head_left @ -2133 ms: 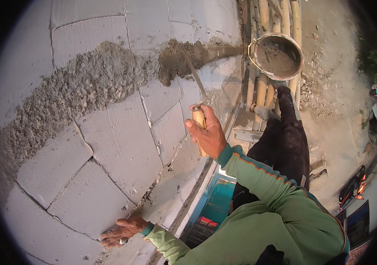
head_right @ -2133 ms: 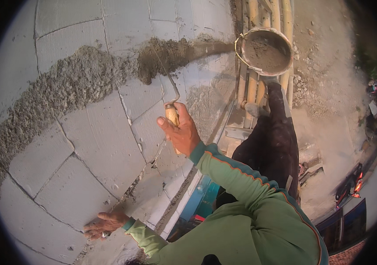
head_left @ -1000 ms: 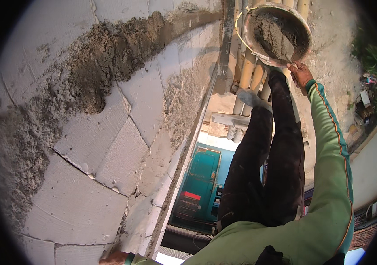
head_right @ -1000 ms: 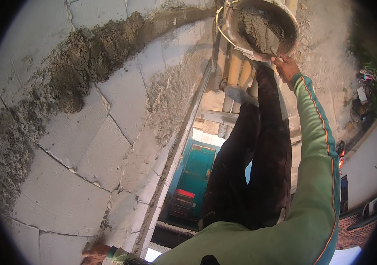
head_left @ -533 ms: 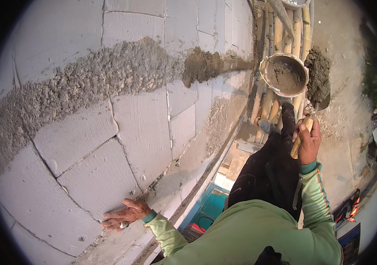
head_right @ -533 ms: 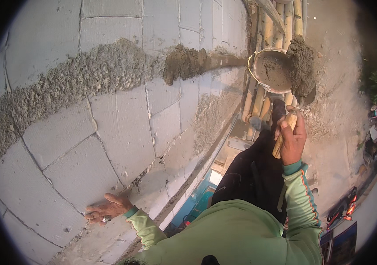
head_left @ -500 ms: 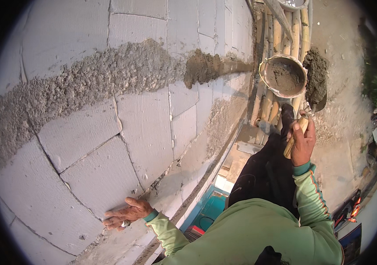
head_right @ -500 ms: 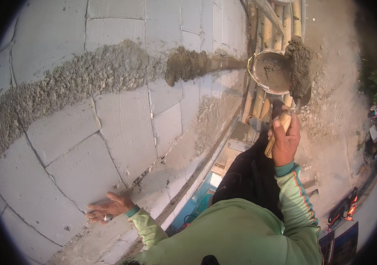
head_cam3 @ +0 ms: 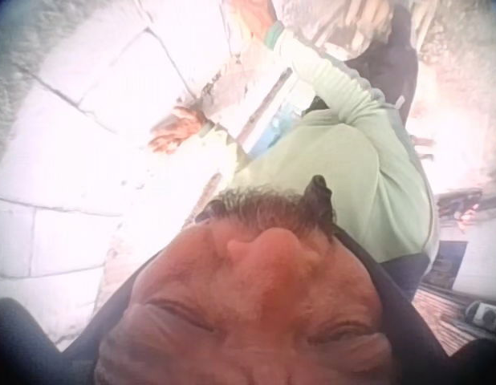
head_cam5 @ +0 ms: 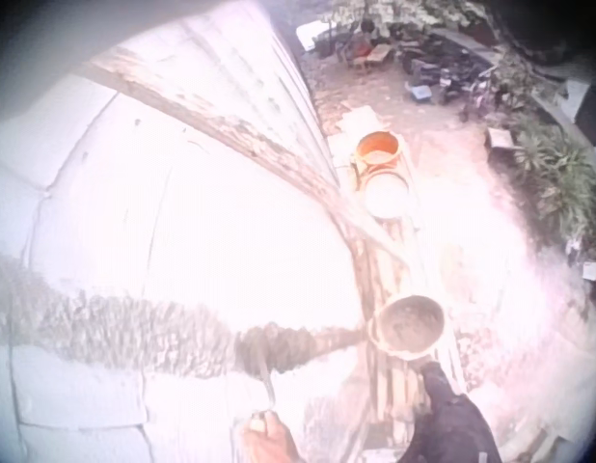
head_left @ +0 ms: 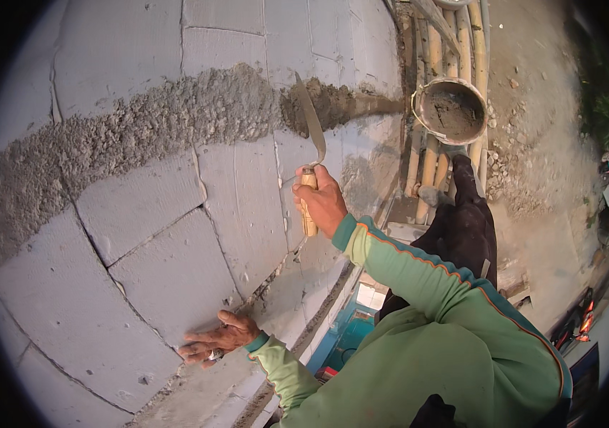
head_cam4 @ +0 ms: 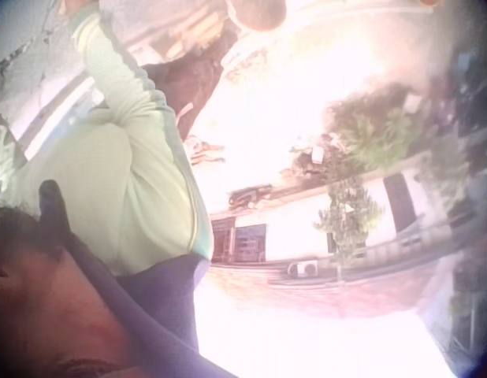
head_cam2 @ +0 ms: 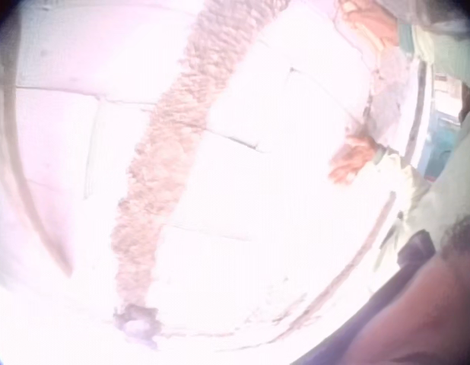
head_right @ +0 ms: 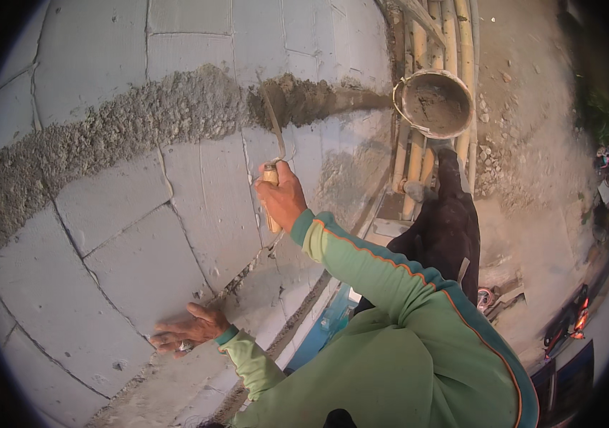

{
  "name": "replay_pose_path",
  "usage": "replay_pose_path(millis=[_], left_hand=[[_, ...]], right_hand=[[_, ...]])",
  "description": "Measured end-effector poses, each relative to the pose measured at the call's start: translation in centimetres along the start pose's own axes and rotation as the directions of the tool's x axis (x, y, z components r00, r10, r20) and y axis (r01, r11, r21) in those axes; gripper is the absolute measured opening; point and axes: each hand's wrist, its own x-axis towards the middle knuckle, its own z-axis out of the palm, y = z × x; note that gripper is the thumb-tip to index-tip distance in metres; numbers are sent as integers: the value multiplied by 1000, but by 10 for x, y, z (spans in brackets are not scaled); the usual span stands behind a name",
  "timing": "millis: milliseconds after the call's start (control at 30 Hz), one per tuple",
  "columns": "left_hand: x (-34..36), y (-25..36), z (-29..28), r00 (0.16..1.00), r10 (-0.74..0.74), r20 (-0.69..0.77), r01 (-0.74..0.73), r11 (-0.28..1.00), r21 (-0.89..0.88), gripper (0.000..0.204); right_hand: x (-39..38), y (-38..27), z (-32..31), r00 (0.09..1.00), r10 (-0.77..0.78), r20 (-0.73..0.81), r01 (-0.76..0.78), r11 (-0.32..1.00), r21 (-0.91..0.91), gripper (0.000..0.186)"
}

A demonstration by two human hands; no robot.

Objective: The person scoops cement from a bucket using a trowel and applies it to the vertical joints of a concrete block wall. They smooth the cement into the gaps between the blocks and occasionally use a wooden plank to check the alignment of the wall surface.

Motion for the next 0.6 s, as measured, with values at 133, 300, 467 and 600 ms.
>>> replay_pose_path(millis=[133,300,467,600], left_hand=[[3,1,4,999,19,-38,-20,999,-37,86],[3,1,4,993,95,-71,-99,993,-57,84],[6,3,5,987,143,-69,-148,986,-72,83],[4,4,5,990,121,-69,-126,989,-81,82]], right_hand=[[73,69,-78,931,216,-295,-199,976,86,17],[105,133,-82,935,246,-257,-201,961,188,22],[122,180,-73,994,-5,-109,-14,984,-176,22],[83,153,-80,999,52,6,-46,933,-357,27]])
